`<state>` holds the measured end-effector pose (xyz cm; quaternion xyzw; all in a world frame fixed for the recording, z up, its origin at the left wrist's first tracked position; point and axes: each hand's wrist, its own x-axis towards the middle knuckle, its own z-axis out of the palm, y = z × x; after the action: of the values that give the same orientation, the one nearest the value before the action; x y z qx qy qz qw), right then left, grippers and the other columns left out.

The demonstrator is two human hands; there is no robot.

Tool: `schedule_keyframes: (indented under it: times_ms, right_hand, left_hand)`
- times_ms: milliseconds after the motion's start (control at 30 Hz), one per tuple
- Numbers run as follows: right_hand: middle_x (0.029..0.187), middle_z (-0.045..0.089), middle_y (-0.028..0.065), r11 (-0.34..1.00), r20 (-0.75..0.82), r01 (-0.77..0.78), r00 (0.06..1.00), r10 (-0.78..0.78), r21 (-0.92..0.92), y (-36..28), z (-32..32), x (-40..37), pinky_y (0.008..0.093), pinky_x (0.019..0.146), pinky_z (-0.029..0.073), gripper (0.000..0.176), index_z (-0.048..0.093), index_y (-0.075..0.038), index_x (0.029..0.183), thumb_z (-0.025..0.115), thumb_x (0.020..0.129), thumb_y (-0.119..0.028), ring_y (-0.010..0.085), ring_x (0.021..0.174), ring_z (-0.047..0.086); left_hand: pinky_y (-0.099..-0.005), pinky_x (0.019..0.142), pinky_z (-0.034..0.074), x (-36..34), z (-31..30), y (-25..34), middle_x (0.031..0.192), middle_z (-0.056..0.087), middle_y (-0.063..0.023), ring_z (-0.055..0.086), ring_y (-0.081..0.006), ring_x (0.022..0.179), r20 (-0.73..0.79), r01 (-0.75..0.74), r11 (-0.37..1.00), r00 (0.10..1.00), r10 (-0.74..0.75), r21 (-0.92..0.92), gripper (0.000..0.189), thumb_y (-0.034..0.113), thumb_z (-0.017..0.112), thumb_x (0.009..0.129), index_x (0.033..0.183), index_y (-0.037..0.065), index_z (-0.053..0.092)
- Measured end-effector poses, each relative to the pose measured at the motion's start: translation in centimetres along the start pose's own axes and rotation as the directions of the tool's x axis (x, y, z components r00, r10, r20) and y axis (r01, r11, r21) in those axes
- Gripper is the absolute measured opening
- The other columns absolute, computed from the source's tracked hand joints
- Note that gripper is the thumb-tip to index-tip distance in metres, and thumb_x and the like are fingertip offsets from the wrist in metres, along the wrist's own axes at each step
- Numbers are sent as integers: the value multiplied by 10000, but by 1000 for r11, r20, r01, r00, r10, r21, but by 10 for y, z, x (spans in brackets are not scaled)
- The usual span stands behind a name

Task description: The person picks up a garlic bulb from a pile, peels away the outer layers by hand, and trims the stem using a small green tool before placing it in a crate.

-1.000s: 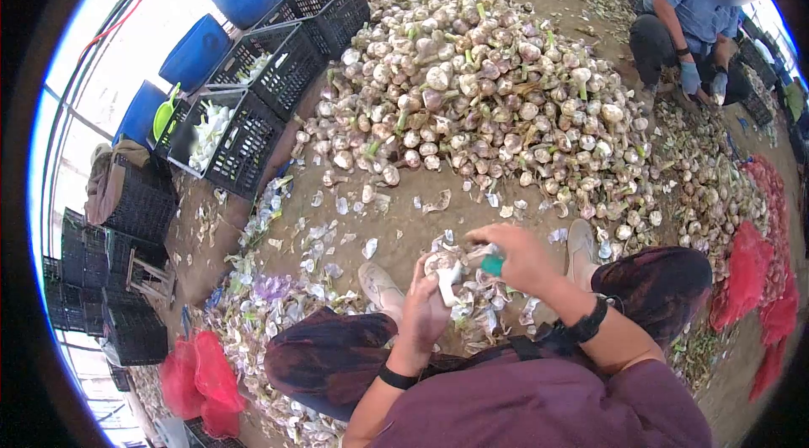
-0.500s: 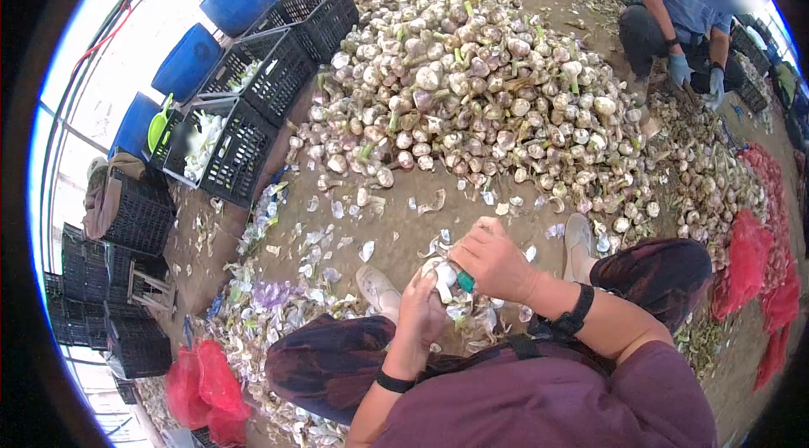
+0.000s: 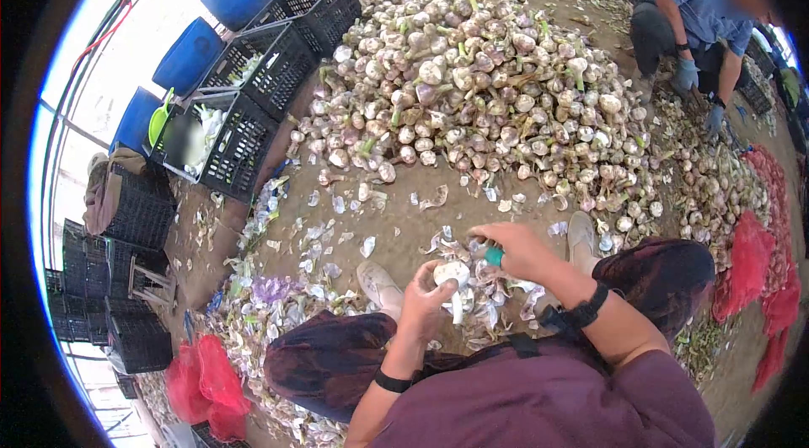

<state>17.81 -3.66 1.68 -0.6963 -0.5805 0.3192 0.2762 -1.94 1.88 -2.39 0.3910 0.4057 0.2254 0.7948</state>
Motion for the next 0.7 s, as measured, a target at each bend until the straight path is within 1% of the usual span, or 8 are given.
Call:
schedule_keyframes:
  times_ms: [33, 267, 400, 467, 567, 633, 667, 700]
  right_hand:
    - [887, 632, 106, 958, -148, 108, 987, -70, 267, -9, 2, -3, 378, 712, 477, 171, 625, -85, 913, 585, 749, -111, 269, 834, 598]
    - [826, 592, 86, 886, -186, 441, 867, -462, -143, -13, 22, -10, 343, 673, 482, 179, 567, -39, 869, 576, 696, -83, 268, 785, 579]
    - [754, 557, 74, 823, -140, 465, 837, -529, -327, -15, 22, -12, 321, 622, 488, 132, 529, -48, 821, 549, 700, -97, 242, 743, 572]
    - [740, 550, 71, 796, -108, 461, 836, -537, -393, -10, 19, -6, 310, 600, 490, 123, 520, -50, 822, 537, 714, -107, 231, 736, 572]
    - [757, 563, 79, 821, -138, 404, 860, -491, -404, 2, 17, 6, 328, 599, 494, 122, 530, -50, 826, 534, 717, -104, 237, 756, 580]
    - [800, 585, 89, 846, -104, 221, 946, -307, -486, 43, 27, 19, 342, 619, 501, 155, 544, -37, 857, 539, 720, -108, 243, 794, 589]
    - [822, 595, 94, 841, -95, 130, 973, -210, -526, 58, 28, 21, 348, 629, 504, 172, 551, -31, 873, 542, 721, -110, 246, 812, 594]
    - [871, 600, 106, 821, 74, 40, 997, 3, -570, 58, 21, 18, 358, 663, 502, 199, 557, -28, 905, 544, 722, -107, 254, 847, 591]
  left_hand:
    - [-295, 715, 502, 0, 4, 2, 975, 580, -99, 591, -180, 824, -3, 11, 999, 1000, -11, -34, 432, 160, 607, 826, 1182, 6, 415]
    - [-283, 732, 494, -2, 10, -3, 1049, 528, -77, 561, -168, 883, -4, 95, 982, 995, -97, -161, 308, 229, 448, 928, 1209, 125, 372]
    - [-300, 773, 482, -11, 13, 6, 1058, 513, -66, 551, -169, 916, 96, 86, 965, 993, -64, -246, 517, 133, 621, 769, 1207, 98, 349]
    - [-288, 781, 452, -7, 8, 5, 1036, 496, -62, 520, -163, 918, 133, 103, 991, 987, -91, -84, 586, 72, 607, 714, 1226, 90, 322]
    - [-282, 794, 436, -6, 13, 5, 1033, 472, -52, 496, -148, 927, 145, -1, 982, 989, -27, 189, 666, 61, 651, 655, 1231, 78, 320]
    - [-274, 809, 425, -8, 15, 10, 1028, 450, -54, 471, -139, 938, 171, -147, 911, 981, 86, 385, 710, 22, 659, 627, 1241, 74, 308]
    - [-274, 809, 426, -13, 19, 15, 1029, 450, -58, 473, -144, 938, 181, -172, 919, 977, 113, 354, 713, 8, 654, 624, 1241, 73, 304]
    - [-274, 809, 427, -18, 24, 21, 1030, 451, -62, 476, -149, 938, 190, -199, 925, 971, 142, 324, 716, -6, 649, 622, 1241, 72, 300]
